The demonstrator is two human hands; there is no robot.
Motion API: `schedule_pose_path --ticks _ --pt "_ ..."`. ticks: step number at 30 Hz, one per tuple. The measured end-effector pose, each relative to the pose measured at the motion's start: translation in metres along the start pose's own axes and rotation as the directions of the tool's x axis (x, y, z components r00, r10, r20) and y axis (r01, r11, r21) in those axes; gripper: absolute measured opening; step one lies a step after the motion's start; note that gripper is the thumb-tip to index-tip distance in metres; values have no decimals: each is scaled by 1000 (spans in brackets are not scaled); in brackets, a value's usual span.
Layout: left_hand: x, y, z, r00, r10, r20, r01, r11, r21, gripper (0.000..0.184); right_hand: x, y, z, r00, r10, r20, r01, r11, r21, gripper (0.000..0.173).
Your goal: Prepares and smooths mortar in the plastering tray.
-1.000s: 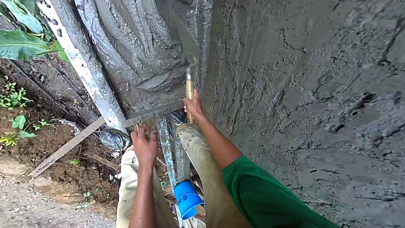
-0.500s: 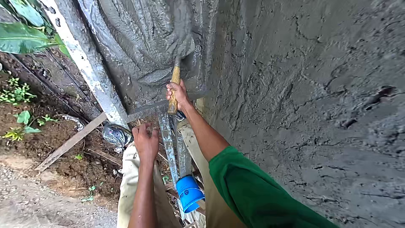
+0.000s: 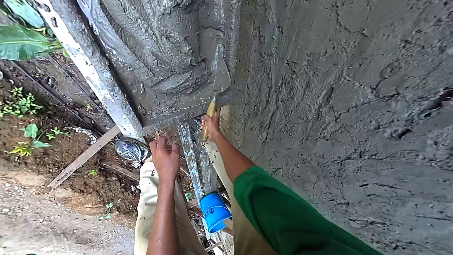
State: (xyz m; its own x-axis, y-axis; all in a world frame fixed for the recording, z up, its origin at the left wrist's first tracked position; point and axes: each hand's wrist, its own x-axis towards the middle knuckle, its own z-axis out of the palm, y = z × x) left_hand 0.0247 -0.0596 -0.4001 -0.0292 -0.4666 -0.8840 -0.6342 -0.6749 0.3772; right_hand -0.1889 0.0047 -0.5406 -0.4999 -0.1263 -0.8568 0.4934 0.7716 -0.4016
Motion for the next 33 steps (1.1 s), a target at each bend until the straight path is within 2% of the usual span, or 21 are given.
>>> schedule_pose_path --ticks 3,5,8,11,13,16,18,20,22,26,27,29,31,33 --pt "-4 -3 -4 998 -50 -40 53 996 77 31 -31 16 65 989 37 141 -83 939 335 22" --pt "-4 -3 -8 991 -105 -85 115 986 121 32 -44 -1 98 962 8 272 -140 871 471 9" --pt "-6 -6 -13 979 -160 -128 180 969 166 32 -58 -32 117 920 -52 388 -185 817 547 9" --pt "-4 -4 -9 980 -164 -117 183 965 187 34 -72 -58 112 906 -82 414 -147 857 493 16" --pt "-3 -2 -7 983 -156 -96 172 967 188 34 -81 -74 103 896 -97 433 -85 921 380 26" --pt "0 -2 -5 987 -133 -87 147 971 186 34 -85 -99 88 901 -111 419 104 994 41 45" --pt "1 -1 -3 990 -118 -73 129 975 179 35 -78 -111 78 923 -118 366 202 959 -201 55" --pt "1 2 -3 992 -110 -66 120 977 173 35 -66 -121 69 947 -152 284 240 920 -311 54" --pt "0 5 -4 992 -111 -62 119 981 153 35 -48 -131 60 970 -170 175 215 934 -285 51" --pt "-4 9 -3 993 -107 -42 111 988 110 36 24 -151 47 990 -135 33 139 963 -232 45" --pt "-4 10 -3 994 -99 -43 103 990 101 36 38 -154 52 990 -134 41 139 970 -200 39" --pt "-4 10 -1 995 -82 -53 87 992 89 35 47 -160 73 977 -157 147 169 983 -69 27" --pt "-5 12 2 995 -83 -53 88 992 91 34 37 -165 94 949 -171 265 168 985 37 20" --pt "-4 14 5 996 -85 -40 89 990 105 34 21 -169 95 924 -155 348 145 988 55 18"
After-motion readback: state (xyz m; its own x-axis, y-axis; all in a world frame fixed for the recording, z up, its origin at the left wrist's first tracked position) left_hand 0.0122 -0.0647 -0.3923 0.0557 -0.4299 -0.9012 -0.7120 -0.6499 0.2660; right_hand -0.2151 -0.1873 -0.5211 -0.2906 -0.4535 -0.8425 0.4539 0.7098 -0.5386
